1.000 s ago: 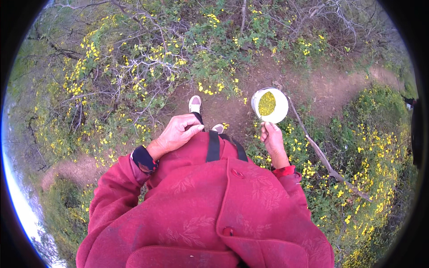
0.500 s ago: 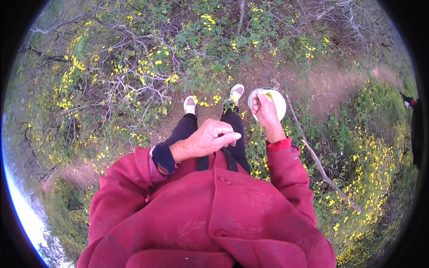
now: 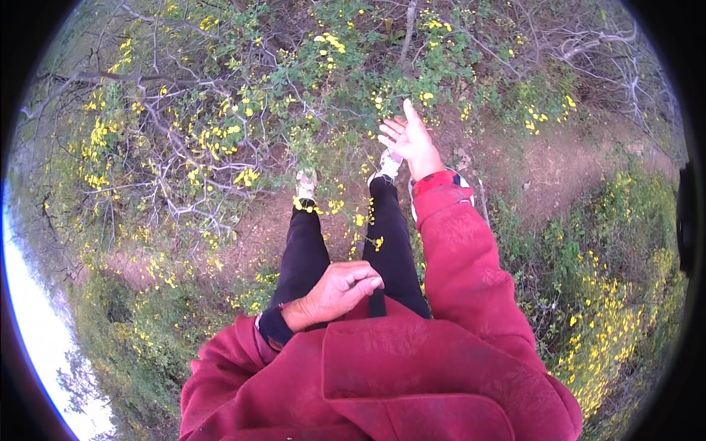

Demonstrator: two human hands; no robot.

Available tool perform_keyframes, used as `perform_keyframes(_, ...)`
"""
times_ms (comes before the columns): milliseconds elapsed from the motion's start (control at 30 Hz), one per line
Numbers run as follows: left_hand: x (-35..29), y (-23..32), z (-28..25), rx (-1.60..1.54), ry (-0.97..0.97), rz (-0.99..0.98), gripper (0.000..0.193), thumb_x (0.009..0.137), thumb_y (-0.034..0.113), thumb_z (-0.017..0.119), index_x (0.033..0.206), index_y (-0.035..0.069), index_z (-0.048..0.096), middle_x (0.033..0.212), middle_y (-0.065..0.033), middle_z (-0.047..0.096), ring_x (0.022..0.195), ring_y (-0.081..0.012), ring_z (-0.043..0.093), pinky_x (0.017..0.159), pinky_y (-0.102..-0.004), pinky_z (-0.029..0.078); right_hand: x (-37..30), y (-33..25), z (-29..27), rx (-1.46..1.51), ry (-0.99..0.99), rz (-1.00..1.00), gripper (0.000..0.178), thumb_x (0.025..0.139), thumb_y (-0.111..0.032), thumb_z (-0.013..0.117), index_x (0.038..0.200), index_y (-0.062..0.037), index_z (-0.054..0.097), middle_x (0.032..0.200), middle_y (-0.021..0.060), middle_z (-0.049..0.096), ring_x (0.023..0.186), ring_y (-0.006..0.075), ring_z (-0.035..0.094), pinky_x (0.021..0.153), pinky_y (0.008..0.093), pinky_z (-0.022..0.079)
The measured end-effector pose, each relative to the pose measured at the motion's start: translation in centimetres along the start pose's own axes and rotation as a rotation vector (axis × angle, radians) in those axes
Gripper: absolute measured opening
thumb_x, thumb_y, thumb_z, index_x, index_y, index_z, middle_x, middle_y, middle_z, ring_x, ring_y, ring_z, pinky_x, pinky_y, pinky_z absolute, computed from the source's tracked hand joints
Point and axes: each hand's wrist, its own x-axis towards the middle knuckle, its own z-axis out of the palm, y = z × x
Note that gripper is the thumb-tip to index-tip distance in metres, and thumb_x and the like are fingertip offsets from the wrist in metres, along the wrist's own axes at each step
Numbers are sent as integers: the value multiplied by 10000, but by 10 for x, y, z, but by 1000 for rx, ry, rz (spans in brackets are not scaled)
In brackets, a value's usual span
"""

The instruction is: The person repeatedly reaches into a bush with yellow flowers, plucks small flower clusters, and places them into a white bowl held in the left hand. The person moves slightly along the bush while continuing to pick flowers.

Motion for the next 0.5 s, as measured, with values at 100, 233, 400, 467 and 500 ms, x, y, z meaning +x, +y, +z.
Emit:
perform_keyframes(100,16,-10,13,10,54,20,129,854,113,526,813,-1,572,694,-84,543,650,-207,560,599,-292,454,33,-10,13,24,11,57,900,675,-646,594,1240,5,337,1259,197,402,1141,301,430,897,477,388)
perform_keyframes(233,29,-16,17,-32,106,-23,140,863,119,517,814,2,576,679,-85,539,649,-199,566,597,-286,453,68,-11,25,203,-76,78,480,773,-450,609,1009,-45,504,1027,121,568,949,277,559,828,456,438)
perform_keyframes(400,60,-14,2,-108,438,-122,161,889,123,468,879,5,577,653,-17,515,602,-71,494,555,-226,417,46,0,-6,482,-316,128,143,887,-191,484,898,-55,529,781,49,581,725,221,580,780,430,465)
perform_keyframes(467,94,-19,-15,-122,591,11,167,891,127,467,929,-12,551,751,-8,519,675,-69,465,628,-213,400,24,4,-19,543,-341,161,137,905,-181,453,896,-59,514,702,16,536,628,164,540,743,402,473)
perform_keyframes(500,116,-22,-25,-94,636,82,189,890,147,470,952,-11,553,796,-20,529,714,-73,470,646,-218,397,12,5,-24,505,-367,153,144,907,-189,449,895,-59,510,688,10,526,603,155,527,722,391,476)
